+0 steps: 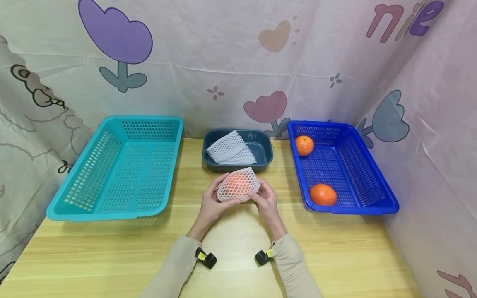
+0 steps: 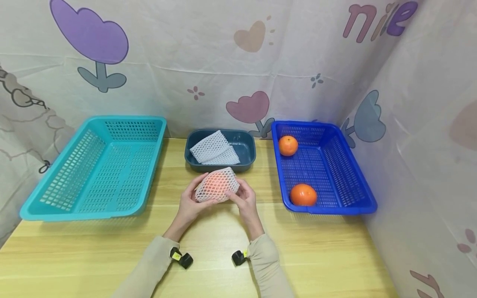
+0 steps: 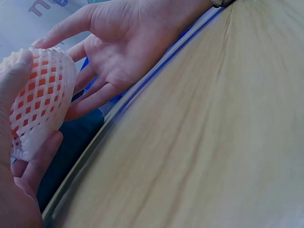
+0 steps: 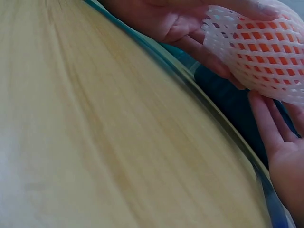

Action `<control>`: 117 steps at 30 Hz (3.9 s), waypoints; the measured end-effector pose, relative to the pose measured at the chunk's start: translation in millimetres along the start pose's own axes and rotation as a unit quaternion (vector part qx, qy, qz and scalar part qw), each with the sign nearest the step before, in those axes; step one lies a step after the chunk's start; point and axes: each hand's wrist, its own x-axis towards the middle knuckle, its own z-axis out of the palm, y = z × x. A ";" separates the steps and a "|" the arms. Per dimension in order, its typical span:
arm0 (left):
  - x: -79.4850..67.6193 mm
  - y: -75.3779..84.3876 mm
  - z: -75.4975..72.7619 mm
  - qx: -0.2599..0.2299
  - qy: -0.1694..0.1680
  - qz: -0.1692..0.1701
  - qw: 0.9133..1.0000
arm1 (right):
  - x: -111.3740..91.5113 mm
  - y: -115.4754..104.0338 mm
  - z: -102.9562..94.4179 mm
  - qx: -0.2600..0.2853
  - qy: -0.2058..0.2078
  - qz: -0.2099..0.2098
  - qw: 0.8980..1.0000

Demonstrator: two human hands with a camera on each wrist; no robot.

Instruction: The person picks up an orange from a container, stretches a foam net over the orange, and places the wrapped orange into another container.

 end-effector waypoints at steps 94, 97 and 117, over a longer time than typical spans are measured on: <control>1.9 4.1 -0.9 0.017 0.140 -0.049 0.989 | -3.4 -4.5 1.5 0.032 -0.014 0.064 0.997; 0.7 3.2 0.1 -0.004 0.100 -0.002 0.995 | -3.0 -3.9 1.2 0.031 0.005 0.061 0.998; -0.4 0.7 5.3 -0.023 0.027 0.019 0.999 | -4.4 -2.9 2.1 0.025 0.000 0.098 0.995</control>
